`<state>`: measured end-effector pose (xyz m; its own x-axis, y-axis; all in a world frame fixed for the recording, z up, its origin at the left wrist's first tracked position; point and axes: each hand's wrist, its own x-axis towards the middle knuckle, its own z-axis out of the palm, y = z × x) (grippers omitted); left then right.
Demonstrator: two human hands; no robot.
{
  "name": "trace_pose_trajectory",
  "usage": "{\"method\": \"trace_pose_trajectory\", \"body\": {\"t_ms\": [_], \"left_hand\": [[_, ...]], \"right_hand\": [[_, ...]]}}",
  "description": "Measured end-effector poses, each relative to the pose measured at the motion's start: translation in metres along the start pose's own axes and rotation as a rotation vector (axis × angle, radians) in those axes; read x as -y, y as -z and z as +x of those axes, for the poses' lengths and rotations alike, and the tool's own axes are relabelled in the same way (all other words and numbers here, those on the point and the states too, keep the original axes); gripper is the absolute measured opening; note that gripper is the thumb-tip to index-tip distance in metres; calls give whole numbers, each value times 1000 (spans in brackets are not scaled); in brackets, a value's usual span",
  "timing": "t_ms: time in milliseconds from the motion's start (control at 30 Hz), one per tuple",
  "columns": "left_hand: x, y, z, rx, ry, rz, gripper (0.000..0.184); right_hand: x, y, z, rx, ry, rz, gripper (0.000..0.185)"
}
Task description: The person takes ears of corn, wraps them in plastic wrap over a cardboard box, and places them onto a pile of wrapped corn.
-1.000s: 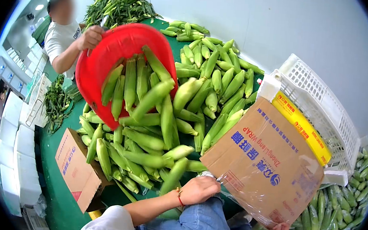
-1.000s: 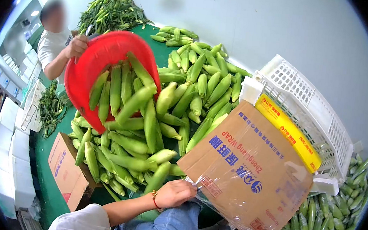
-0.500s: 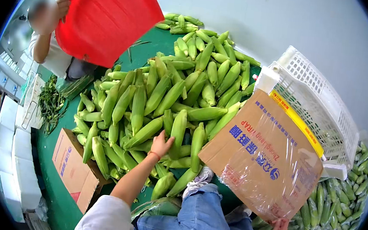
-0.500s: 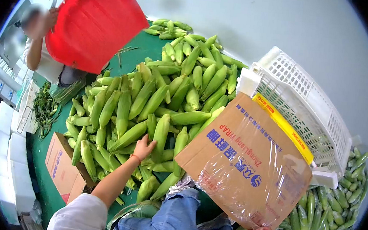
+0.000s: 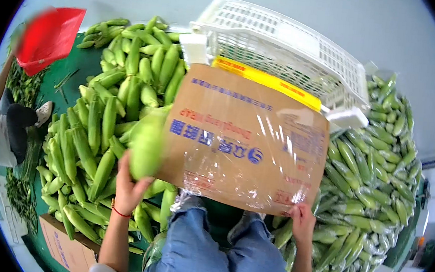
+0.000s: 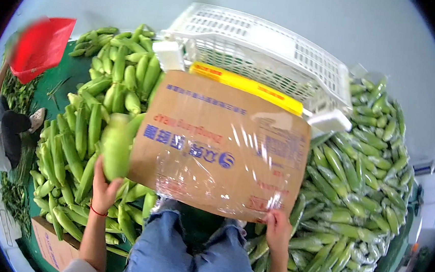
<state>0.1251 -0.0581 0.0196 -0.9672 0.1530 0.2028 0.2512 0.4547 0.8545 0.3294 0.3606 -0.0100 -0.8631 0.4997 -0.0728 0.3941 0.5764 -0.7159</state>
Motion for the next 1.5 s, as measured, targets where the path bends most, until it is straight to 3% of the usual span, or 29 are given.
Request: {"method": "trace_pose_trajectory", "body": {"t_ms": [67,133,200,233,333,367,400,467,500,600,667,733,767,833,933,967,1000,1033,1100,1133,1200,1300,1367,1433,1500], "left_hand": [[-78,-36,34,331,-472,403,60],[-112,-93,50,556,-706,357,52],[-120,-132,61,731,-764,333,52],[-120,-150,69,815,-788,327,53],[-95,-170,91,1037,-623,145,51],[-100,-170,95,1058,-557,155,49],[-100,-170,91,871,-684,226,48],[-96,-168,74,467,-912,365,46],[-96,-153,65,259,-976,369,41],[-57,-125,13,258,-508,392,26],[10,-122,24,241,-164,33,17],[-61,-99,81,269,17,139,8],[-81,-107,123,150,-354,118,3],[-82,-154,168,197,-541,93,7],[-94,-219,174,827,-453,522,21],[-83,-237,155,841,-659,507,19],[-97,-236,138,885,-630,645,18],[-114,-214,121,910,-581,517,20],[-121,-176,76,1023,-409,398,43],[-116,-161,43,885,-504,470,60],[-106,-155,24,751,-617,616,72],[-89,-178,71,600,-644,674,70],[-73,-198,133,405,-653,720,69],[-57,-218,191,487,-701,616,70],[-63,-230,226,651,-764,530,70]], "right_hand": [[16,-2,-1,-16,-69,-15,11],[27,-4,-5,-48,1,-173,9],[29,3,-10,-29,90,-390,8],[41,15,-15,51,12,-162,12],[77,31,-2,-60,82,453,18],[87,20,15,-46,214,357,23],[96,6,45,-43,374,257,29],[85,-25,85,-136,612,-313,36],[83,-29,95,-101,580,-344,37],[79,-39,119,-104,543,-356,38],[79,-42,124,-194,628,-294,36],[82,-41,124,-198,682,-284,32],[79,-42,126,-183,710,-267,31],[74,-44,134,-202,753,-239,27],[72,-44,141,-230,740,-223,23],[77,-44,142,-205,699,-229,25],[80,-44,142,-179,654,-234,28],[90,-39,135,-39,516,-314,34],[113,-29,117,246,238,-453,46],[102,-41,107,277,319,-391,55],[124,-32,98,519,141,-382,45],[120,-33,100,67,514,-330,45],[122,-37,111,89,768,-426,52],[119,-46,142,25,940,-523,70],[122,-58,195,7,946,-526,70]]}}
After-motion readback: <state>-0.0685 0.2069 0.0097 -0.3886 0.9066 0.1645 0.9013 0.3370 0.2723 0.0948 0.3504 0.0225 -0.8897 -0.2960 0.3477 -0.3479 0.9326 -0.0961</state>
